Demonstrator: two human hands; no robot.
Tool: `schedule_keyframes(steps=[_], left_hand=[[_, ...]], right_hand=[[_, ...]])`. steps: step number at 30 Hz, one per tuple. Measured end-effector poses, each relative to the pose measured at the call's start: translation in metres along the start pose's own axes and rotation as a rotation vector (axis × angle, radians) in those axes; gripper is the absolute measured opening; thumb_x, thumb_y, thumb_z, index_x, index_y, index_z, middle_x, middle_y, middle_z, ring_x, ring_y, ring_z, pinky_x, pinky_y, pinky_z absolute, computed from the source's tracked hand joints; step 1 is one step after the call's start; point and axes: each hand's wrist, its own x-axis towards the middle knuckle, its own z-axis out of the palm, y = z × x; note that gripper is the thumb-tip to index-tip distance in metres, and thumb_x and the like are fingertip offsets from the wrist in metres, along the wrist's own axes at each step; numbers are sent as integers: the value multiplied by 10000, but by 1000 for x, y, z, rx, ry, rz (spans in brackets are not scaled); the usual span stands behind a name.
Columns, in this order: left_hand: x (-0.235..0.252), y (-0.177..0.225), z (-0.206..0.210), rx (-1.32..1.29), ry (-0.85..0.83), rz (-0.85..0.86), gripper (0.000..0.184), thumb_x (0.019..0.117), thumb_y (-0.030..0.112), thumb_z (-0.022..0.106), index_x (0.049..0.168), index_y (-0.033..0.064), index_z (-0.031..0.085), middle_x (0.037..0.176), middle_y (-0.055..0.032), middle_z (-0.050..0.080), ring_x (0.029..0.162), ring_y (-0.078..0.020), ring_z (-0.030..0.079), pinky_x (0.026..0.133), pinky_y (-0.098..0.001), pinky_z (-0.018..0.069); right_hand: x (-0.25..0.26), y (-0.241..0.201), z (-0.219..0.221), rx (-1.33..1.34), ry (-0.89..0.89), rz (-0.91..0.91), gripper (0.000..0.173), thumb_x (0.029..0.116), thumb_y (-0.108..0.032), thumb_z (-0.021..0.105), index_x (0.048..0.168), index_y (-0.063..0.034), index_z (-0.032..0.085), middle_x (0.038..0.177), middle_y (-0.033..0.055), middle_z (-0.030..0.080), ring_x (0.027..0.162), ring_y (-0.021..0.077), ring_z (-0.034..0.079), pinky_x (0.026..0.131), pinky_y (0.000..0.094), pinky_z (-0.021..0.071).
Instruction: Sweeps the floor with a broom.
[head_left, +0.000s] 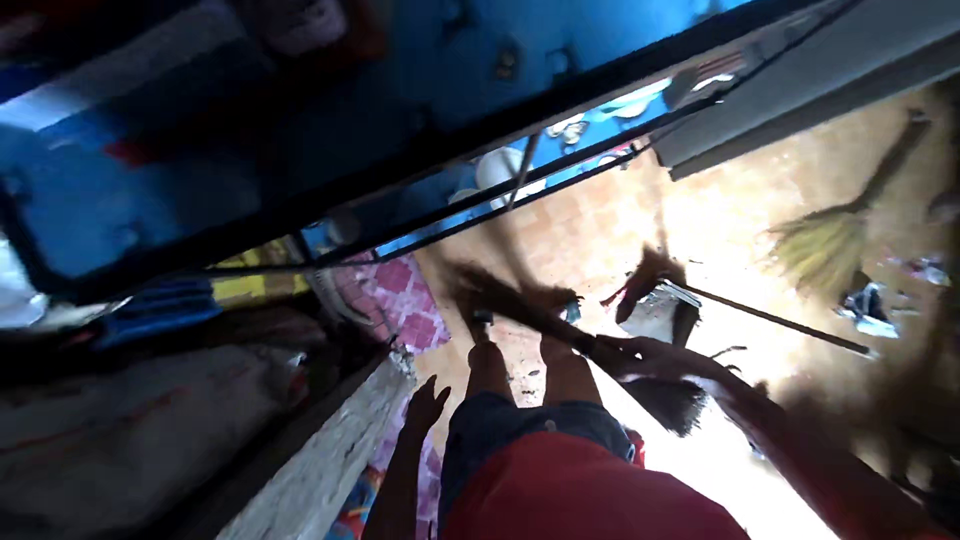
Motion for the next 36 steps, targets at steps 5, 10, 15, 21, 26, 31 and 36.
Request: schedule_keyframes(steps=[5, 10, 15, 21, 26, 31, 36], left_hand=[[-5, -3, 8, -198, 57, 86, 625, 1054, 384, 552, 1527, -4, 430, 1460, -258, 547, 1346, -392, 552, 1154, -529, 410], [-16, -23, 14, -285, 57, 47, 604, 1063, 367, 540, 1527, -4, 428, 1462, -263, 543, 1339, -380, 562, 1150, -510, 420], [-23, -44, 1, -417, 104, 9, 582, 1064, 338, 555, 1516, -11, 442, 1446, -268, 553, 1310, -372, 586, 1126, -498, 448], [-4, -65, -4, -450, 115, 12, 583, 1071, 355, 526, 1525, -1, 434, 1452, -268, 547, 1320, -388, 572, 1135, -518, 433], [1, -84, 18, -496, 73, -28, 587, 1075, 365, 514, 1526, -1, 429, 1460, -265, 542, 1338, -382, 561, 1145, -516, 422], [-18, -112, 41, -578, 70, -119, 580, 1077, 364, 514, 1524, 4, 433, 1450, -262, 552, 1331, -381, 565, 1142, -518, 420], [-31, -142, 64, -587, 45, -233, 577, 1072, 377, 521, 1508, 4, 460, 1431, -271, 564, 1336, -405, 554, 1145, -560, 397]], right_hand=[[129, -72, 52, -48, 250, -123, 701, 962, -294, 703, 1572, -109, 413, 1425, 219, 589, 1310, 346, 575, 1121, 558, 431], [233, -137, 131, -410, -92, -75, 576, 1001, -356, 632, 1503, -109, 494, 1366, 249, 610, 1261, 440, 588, 1039, 669, 446], [185, -164, 123, -498, -330, -60, 554, 1043, -406, 582, 1534, -164, 491, 1442, 236, 571, 1340, 418, 537, 1111, 655, 376], [145, -140, 78, -491, -134, -26, 622, 949, -276, 740, 1511, -147, 506, 1320, 245, 636, 1212, 421, 612, 1043, 649, 444], [226, -186, 92, -735, 1, 126, 696, 936, -366, 714, 1549, -167, 450, 1355, 238, 620, 1248, 455, 587, 1010, 699, 440], [261, -207, 140, -858, -237, 269, 536, 957, -366, 686, 1328, 12, 603, 1309, 279, 616, 1230, 457, 586, 990, 693, 441], [234, -219, 91, -749, -480, 99, 351, 990, -313, 669, 1255, -85, 685, 1170, 177, 685, 1083, 309, 648, 968, 581, 485]])
